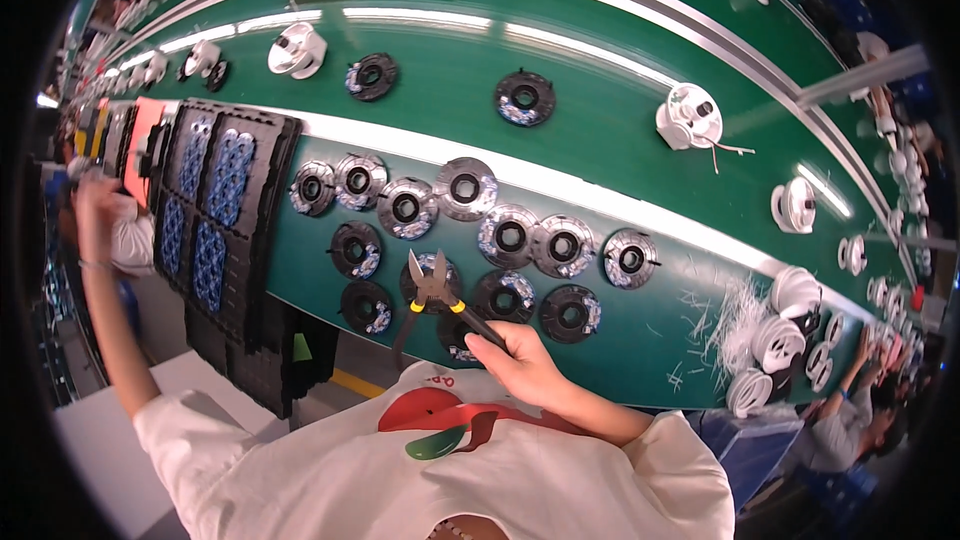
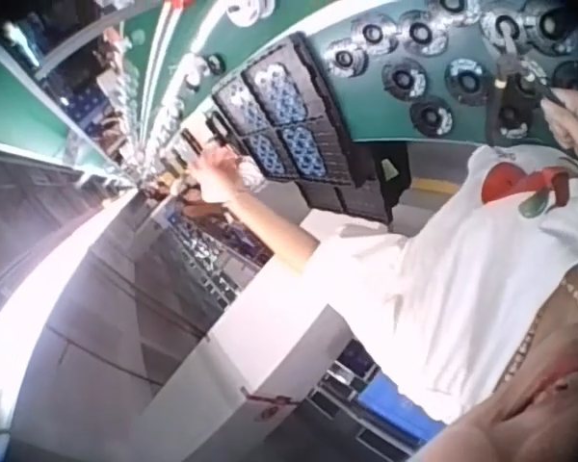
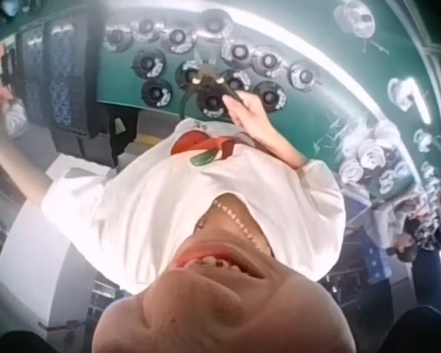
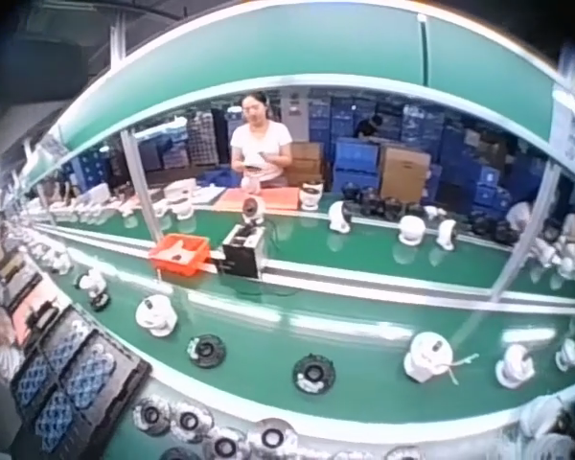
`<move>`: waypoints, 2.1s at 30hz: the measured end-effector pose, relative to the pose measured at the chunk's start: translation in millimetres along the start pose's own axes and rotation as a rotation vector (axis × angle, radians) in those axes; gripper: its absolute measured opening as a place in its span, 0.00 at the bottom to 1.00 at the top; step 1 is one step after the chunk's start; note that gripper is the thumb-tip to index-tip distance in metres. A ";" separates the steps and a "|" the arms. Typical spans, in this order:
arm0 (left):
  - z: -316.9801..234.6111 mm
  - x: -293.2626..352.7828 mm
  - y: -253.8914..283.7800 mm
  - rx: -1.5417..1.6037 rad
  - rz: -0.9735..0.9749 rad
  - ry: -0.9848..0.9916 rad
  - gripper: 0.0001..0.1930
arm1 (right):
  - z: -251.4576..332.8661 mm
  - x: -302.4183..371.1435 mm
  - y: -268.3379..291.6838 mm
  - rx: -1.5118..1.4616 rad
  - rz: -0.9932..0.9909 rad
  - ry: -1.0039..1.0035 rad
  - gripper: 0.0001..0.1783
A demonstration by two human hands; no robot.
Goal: Assembling circular LED light fixtures by fitting circuit boards and internal components into plastic housings on a production line.
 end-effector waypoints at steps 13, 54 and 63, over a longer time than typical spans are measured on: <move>29.0 318.7 -500.5 0.321 0.785 0.340 0.06 | 13.4 13.4 81.0 0.698 -0.649 0.586 0.42; -16.2 338.8 -643.6 -0.312 1.138 -0.880 0.11 | -19.4 183.3 230.3 -0.600 -1.172 0.793 0.18; 24.6 266.2 -592.6 -0.518 0.598 -0.945 0.08 | -22.4 79.7 294.3 0.115 -0.621 0.576 0.25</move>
Point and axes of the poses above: each hand's wrist, its own x-axis away from the middle knuckle, its own y-axis out of the back of the hand, z = x × y, the point moved 5 cm from there along -x, towards the middle knuckle, and after that the axes turned 9 degrees about y, right-handed, at the moved point
